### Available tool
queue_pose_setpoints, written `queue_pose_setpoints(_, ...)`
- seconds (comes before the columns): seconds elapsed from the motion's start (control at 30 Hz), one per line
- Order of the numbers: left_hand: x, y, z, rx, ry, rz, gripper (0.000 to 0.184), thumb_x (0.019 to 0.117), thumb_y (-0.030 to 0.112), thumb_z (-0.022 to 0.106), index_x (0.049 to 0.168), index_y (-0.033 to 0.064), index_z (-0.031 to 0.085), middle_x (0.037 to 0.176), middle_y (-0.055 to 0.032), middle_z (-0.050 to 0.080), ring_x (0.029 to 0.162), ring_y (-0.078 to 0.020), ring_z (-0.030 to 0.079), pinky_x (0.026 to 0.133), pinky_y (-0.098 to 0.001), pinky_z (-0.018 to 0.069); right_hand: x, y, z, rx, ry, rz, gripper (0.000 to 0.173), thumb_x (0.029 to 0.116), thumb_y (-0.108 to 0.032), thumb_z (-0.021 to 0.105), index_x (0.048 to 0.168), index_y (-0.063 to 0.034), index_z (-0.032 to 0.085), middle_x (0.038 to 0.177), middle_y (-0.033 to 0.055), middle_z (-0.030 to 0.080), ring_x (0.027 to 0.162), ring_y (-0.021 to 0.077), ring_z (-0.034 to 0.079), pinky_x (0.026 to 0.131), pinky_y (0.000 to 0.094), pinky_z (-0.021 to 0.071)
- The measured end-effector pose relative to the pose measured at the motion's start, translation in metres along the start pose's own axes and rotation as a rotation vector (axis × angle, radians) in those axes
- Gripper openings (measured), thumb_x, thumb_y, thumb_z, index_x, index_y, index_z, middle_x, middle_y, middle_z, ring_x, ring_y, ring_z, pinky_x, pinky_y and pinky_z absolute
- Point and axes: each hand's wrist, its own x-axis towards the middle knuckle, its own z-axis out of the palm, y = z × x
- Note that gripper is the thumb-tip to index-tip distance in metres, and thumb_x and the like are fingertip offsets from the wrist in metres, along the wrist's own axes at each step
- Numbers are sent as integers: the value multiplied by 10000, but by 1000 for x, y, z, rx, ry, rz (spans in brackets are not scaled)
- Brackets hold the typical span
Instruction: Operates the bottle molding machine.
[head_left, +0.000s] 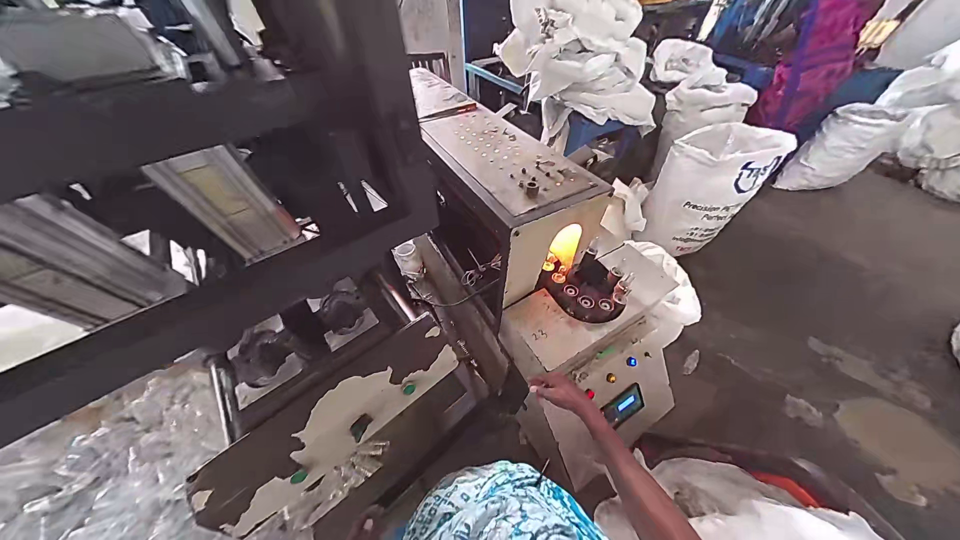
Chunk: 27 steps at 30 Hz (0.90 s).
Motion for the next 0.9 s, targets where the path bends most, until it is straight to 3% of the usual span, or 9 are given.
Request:
queue_pose_setpoints(0.13,26,66,42,48,-7,101,403,1065,150,396,1338,-107,543,1279,-244,630,1096,-231,666,984,-412,528,30,-28,-75,28,201,-140,326,999,-71,573,1295,54,628,1166,223,692,972,278,693,900,440,554)
queue_pose_setpoints(0.27,57,103,78,-10,-88,284,368,1036,152,448,1287,-79,587,1234,-164,671,1068,-188,688,969,-373,561,91,-43,-162,-61,751,-127,358,971,-80,610,1269,118,612,1269,303,634,1198,385,622,1067,479,467)
queue_pose_setpoints(0.33,64,118,96,-37,-159,337,345,1029,152,474,1271,-54,609,1210,-109,696,1047,-156,702,943,-345,579,121,-44,-185,-66,762,-59,458,923,-118,704,1288,127,575,1336,338,557,1264,421,549,1100,501,420)
queue_pose_setpoints(0.43,69,137,120,-74,-306,284,333,1017,173,517,1265,-20,629,1205,-79,700,1035,-155,701,934,-352,583,159,-26,-192,-167,676,-49,404,920,-154,712,1207,121,643,1299,326,598,1237,422,578,1087,507,434)
queue_pose_setpoints(0.6,87,159,151,-127,-436,231,358,1015,220,533,1279,-7,614,1198,-70,696,1032,-151,691,930,-342,573,135,-31,-162,-150,908,-220,343,932,-125,659,1183,108,679,1241,339,630,1202,490,586,1043,621,427)
queue_pose_setpoints(0.7,95,178,174,-210,-444,145,455,1066,269,396,1392,-26,511,1291,-104,669,1057,-187,705,953,-370,576,67,-56,-109,12,481,-289,417,961,-130,667,1321,74,608,1331,271,620,1271,367,584,1107,494,442)
queue_pose_setpoints(0.77,99,189,188,-289,-493,48,513,1084,315,304,1453,-17,433,1319,-109,652,1055,-202,707,932,-376,583,42,-57,-53,196,209,-471,346,904,-85,705,1215,58,652,1177,201,690,1110,270,660,991,435,523)
queue_pose_setpoints(0.83,103,191,197,-387,-526,-35,434,1088,269,324,1350,1,542,1115,-82,729,900,-168,729,829,-335,611,34,-53,-12,370,56,-586,313,871,-54,723,1157,62,669,1098,179,698,1032,228,664,957,404,529)
queue_pose_setpoints(0.9,106,183,201,-440,-506,-106,319,1076,166,372,1105,38,663,875,-42,751,747,-121,720,733,-288,611,33,-51,3,413,10,-581,328,861,-71,733,1155,60,671,1089,191,690,1031,241,644,954,414,501)
